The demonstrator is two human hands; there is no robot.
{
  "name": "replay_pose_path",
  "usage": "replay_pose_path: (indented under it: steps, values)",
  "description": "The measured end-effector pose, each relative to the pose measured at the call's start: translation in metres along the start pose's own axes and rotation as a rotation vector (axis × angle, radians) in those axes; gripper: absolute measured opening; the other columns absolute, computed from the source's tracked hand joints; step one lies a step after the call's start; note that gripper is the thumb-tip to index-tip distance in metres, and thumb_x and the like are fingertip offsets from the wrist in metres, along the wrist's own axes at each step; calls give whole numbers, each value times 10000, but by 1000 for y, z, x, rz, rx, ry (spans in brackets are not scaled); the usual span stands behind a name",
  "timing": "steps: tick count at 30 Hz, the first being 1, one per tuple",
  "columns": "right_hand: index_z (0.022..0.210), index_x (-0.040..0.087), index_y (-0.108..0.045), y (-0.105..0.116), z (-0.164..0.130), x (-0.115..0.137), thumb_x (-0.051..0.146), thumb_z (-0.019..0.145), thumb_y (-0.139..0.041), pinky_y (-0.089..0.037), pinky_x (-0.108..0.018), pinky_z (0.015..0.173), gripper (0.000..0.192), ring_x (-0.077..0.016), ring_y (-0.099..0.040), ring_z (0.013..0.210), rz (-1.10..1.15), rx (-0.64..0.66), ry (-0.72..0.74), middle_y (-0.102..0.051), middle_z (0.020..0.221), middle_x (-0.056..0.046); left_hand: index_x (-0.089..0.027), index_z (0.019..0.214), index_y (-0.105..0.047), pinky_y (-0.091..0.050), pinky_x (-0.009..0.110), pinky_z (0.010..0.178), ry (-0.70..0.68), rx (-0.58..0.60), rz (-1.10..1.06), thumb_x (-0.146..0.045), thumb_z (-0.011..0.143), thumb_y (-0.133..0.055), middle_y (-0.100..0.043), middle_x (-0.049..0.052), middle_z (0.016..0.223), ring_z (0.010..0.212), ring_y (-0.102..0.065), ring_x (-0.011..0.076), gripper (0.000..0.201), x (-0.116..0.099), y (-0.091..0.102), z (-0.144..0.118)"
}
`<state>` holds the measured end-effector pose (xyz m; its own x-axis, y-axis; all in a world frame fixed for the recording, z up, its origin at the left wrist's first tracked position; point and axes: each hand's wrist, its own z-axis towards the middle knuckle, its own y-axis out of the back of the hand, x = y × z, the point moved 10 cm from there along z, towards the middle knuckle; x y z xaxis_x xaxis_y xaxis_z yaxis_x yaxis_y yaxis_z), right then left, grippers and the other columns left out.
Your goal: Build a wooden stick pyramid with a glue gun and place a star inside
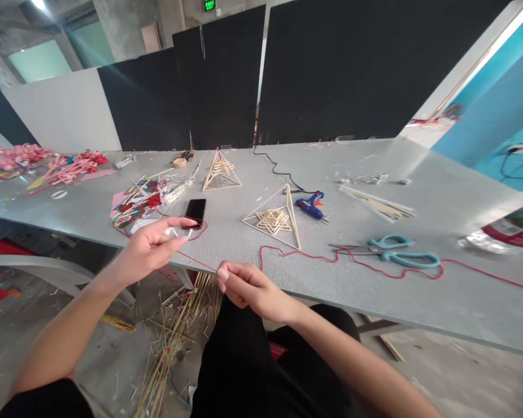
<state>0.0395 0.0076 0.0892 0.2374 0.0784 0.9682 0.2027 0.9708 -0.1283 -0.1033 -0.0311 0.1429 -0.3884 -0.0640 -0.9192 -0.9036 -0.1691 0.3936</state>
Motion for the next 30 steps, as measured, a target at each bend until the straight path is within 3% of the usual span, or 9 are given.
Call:
replay_pose_path:
  steps: [3,6,12,21,30]
  values:
    - [844,197,-514,10,-14,-11,678,994,-559,-189,-222,444,505,-63,-204,476,151,-33,-59,-274,553,119,-210,1436,-561,-136,217,447,-11,-86,-142,-351,1009,-654,-195,-119,571,463,-123,54,459,16,31,-1]
    - [859,189,-533,16,-23,-12,623,1023,-540,-170,-221,439,464,-61,-188,464,186,-42,-70,-259,538,124,-207,1385,-581,-122,218,447,-45,-162,-245,-309,1005,-659,-171,-115,587,469,-112,51,401,25,55,-6]
    - [868,154,-601,18,-35,-10,558,1017,-571,-145,-228,429,432,-57,-185,459,302,-40,-102,-283,531,114,-184,1303,-617,-95,217,419,-142,-299,-340,-239,996,-666,-125,-113,584,457,-82,50,316,17,85,-16]
    - [854,176,-570,18,-44,-15,664,956,-621,-85,-225,403,501,-46,-117,432,265,-69,-199,-228,498,143,-208,1223,-662,-74,242,434,-154,-392,-338,-254,943,-735,-134,-114,574,462,-78,54,294,12,101,-24]
    - [905,166,-592,30,-57,-10,798,896,-588,-63,-237,387,632,-45,-115,412,27,-94,-236,-190,493,153,-199,1230,-639,-94,232,430,-192,-477,-331,-223,898,-779,-200,-134,530,444,-96,42,361,17,120,-36]
